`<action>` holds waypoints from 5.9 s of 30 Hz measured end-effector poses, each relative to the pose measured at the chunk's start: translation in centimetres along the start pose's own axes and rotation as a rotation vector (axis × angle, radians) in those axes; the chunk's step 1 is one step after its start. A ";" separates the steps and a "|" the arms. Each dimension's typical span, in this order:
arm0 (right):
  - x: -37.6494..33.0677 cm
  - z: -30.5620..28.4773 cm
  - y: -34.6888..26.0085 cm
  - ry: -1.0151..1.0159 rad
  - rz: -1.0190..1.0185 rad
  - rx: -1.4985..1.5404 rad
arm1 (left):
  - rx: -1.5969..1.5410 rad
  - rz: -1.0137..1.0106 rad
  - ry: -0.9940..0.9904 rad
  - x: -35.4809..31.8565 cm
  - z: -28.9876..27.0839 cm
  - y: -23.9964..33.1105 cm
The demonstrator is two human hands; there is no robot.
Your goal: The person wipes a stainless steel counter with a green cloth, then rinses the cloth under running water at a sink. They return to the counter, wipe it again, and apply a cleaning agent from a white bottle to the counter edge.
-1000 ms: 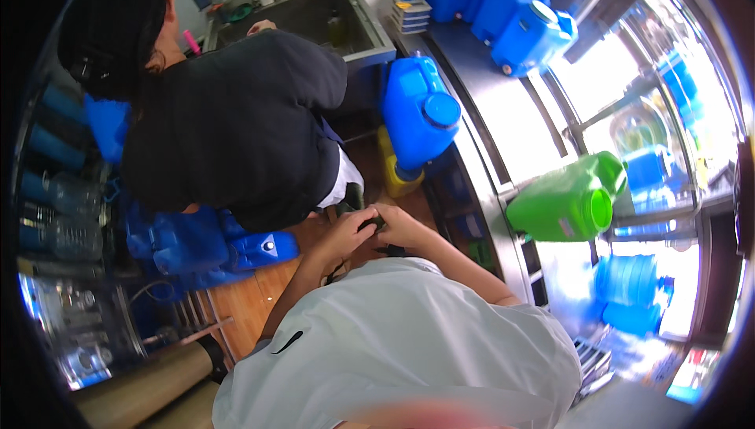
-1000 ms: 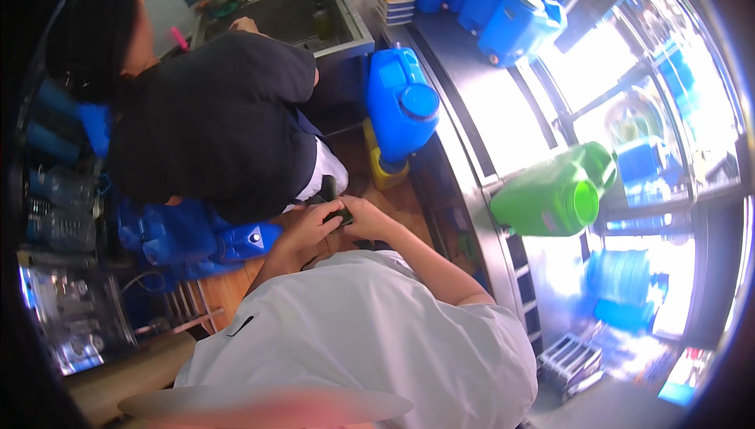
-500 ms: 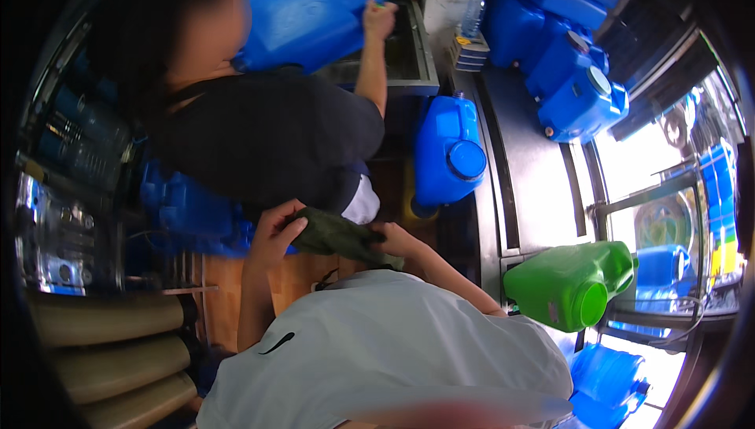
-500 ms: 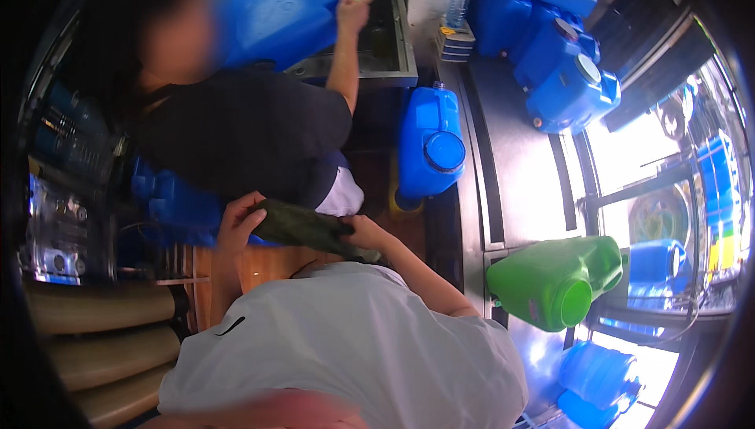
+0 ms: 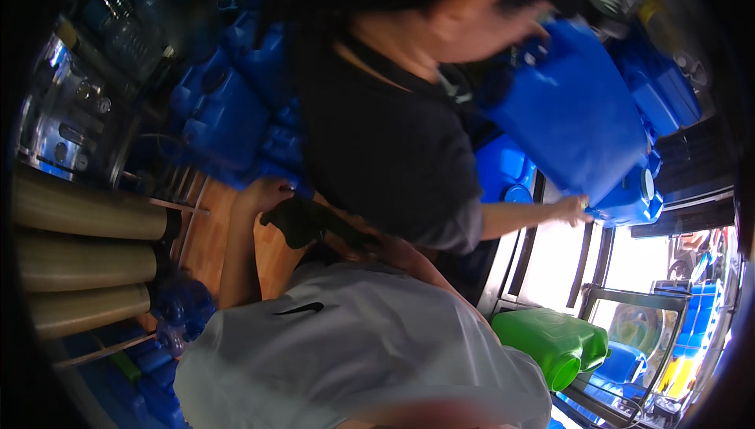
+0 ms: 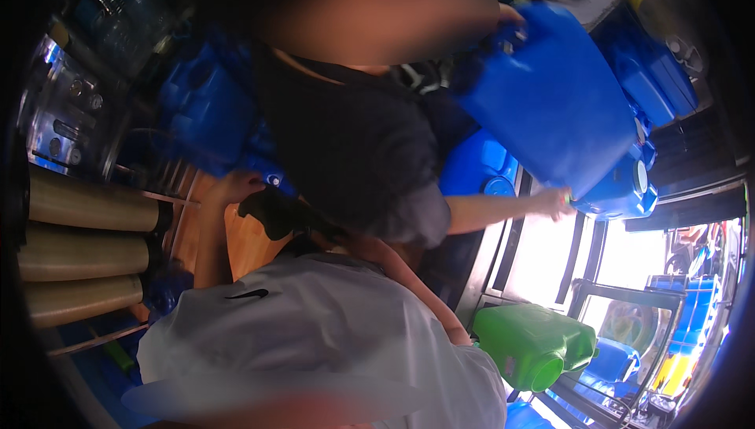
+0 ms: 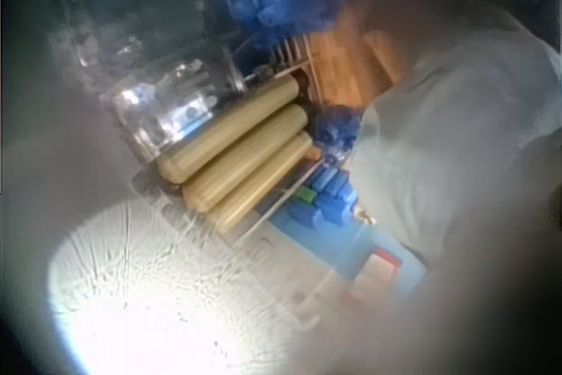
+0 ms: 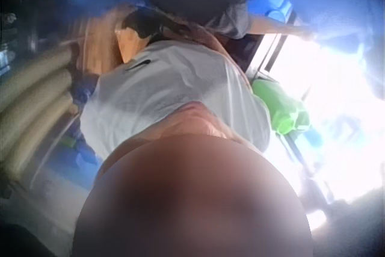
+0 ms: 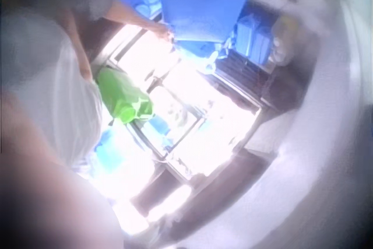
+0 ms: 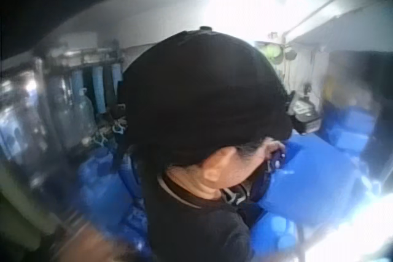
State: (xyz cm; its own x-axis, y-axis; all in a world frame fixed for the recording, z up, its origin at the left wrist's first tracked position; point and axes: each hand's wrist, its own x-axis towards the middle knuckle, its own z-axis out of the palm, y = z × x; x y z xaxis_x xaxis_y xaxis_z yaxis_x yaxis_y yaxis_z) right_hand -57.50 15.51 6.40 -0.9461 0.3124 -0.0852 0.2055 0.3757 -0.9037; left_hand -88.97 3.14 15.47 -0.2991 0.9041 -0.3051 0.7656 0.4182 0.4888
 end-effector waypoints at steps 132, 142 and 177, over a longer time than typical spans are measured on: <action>55.2 -53.6 25.8 1.563 0.818 0.181 | -1.228 -0.152 -0.903 86.9 -1.6 13.9; 53.4 -55.1 19.3 1.233 0.514 0.569 | -0.761 -0.024 -0.406 95.5 -5.0 6.5; 49.0 -68.3 39.9 0.847 0.935 -0.534 | -1.450 -0.358 -1.026 87.5 6.8 5.9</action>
State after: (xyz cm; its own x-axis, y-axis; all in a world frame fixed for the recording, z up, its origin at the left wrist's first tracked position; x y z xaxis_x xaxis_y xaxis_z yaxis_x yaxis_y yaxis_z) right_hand -78.58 105.43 -5.16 -0.0010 0.9935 -0.1141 0.9301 -0.0409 -0.3649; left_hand -106.77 84.12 -13.90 0.5417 0.5903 -0.5984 -0.4674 0.8032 0.3692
